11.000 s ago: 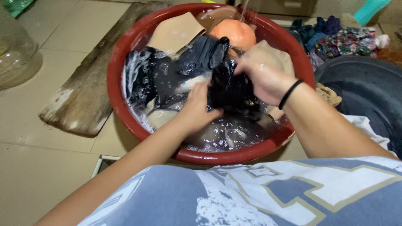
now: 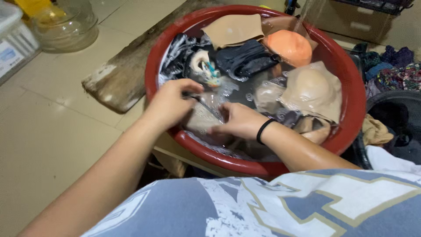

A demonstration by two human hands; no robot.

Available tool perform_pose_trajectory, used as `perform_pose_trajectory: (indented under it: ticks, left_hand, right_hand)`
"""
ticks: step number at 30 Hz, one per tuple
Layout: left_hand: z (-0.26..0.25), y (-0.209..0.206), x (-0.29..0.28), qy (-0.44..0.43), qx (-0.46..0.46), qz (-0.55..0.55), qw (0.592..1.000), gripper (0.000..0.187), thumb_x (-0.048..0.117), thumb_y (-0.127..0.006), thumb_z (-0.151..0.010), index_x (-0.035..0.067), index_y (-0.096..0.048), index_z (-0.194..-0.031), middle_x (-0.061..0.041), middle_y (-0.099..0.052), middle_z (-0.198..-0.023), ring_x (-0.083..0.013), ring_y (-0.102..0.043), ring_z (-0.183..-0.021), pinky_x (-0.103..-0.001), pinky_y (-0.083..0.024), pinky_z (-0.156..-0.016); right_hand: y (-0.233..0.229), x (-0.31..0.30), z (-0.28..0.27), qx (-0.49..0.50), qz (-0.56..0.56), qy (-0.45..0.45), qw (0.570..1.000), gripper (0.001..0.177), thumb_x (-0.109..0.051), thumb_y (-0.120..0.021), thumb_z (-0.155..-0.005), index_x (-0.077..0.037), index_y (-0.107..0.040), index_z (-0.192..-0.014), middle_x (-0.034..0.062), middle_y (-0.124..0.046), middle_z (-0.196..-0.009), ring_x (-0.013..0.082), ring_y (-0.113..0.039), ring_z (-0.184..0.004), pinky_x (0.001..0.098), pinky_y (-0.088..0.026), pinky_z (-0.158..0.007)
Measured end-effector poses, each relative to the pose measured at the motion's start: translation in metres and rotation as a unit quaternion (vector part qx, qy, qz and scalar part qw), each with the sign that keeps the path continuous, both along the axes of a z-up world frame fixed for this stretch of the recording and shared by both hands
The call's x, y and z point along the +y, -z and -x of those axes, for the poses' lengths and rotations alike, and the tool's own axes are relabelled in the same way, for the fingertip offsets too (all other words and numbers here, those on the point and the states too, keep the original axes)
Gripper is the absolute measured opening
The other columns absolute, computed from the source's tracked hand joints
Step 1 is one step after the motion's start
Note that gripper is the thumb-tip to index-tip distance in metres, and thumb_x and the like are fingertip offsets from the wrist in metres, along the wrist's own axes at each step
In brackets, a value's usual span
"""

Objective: The person hand-washes various garments in a red basin filled with soapy water. They scrub and rinse items including a black piece of clothing, a beige bra, a patterned cloth, and an orange bra, transferring them to a black basin as they finish.

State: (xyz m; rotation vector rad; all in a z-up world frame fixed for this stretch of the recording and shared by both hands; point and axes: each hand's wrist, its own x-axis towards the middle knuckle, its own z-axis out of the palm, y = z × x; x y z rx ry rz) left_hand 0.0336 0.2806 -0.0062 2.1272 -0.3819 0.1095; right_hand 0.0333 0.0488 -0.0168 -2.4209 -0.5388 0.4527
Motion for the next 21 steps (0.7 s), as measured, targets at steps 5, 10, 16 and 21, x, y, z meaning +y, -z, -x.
perform_pose_trajectory:
  ticks: [5, 10, 16, 21]
  left_hand:
    - [-0.032, -0.006, 0.003, 0.126, 0.040, -0.039, 0.990, 0.029, 0.014, -0.078, -0.077, 0.007, -0.076, -0.106, -0.007, -0.080, -0.104, -0.0177, -0.077, -0.097, -0.031, -0.057, -0.089]
    - [-0.050, -0.011, -0.006, 0.170, 0.026, -0.281, 0.944, 0.030, 0.039, -0.087, -0.077, 0.016, -0.082, -0.097, -0.011, -0.079, -0.097, -0.0254, -0.073, -0.092, -0.041, -0.048, -0.089]
    - [-0.044, -0.005, -0.079, 0.064, 0.109, 0.105, 0.986, 0.025, 0.025, -0.067, -0.084, 0.011, -0.062, -0.105, -0.017, -0.076, -0.089, -0.0372, -0.079, -0.069, -0.049, -0.059, -0.062]
    - [0.007, 0.001, -0.183, 0.045, -0.151, 0.115, 0.981, 0.024, 0.027, -0.071, -0.083, 0.011, -0.070, -0.101, -0.018, -0.075, -0.082, -0.0357, -0.072, -0.071, -0.047, -0.055, -0.067]
  right_hand:
    - [-0.024, -0.024, -0.017, 0.138, 0.078, 0.044, 0.986, 0.045, -0.031, -0.078, -0.075, -0.006, -0.077, -0.112, 0.0071, -0.082, -0.096, 0.0170, -0.074, -0.084, 0.0330, -0.059, -0.082]
    - [-0.049, -0.088, -0.015, 0.158, -0.175, 0.113, 0.965, 0.037, -0.031, -0.072, -0.087, -0.002, -0.079, -0.109, 0.0065, -0.079, -0.104, 0.0165, -0.069, -0.097, 0.0355, -0.054, -0.092]
    - [-0.022, -0.095, -0.016, 0.297, -0.624, 0.291, 0.661, 0.039, -0.037, -0.055, -0.095, -0.008, -0.066, -0.120, 0.0120, -0.070, -0.121, 0.0283, -0.066, -0.112, 0.0454, -0.050, -0.105]
    - [0.056, -0.067, -0.042, 0.169, -0.819, 0.121, 0.534, 0.036, -0.045, -0.049, -0.102, -0.013, -0.064, -0.111, 0.0085, -0.069, -0.108, 0.0238, -0.066, -0.105, 0.0437, -0.051, -0.097]
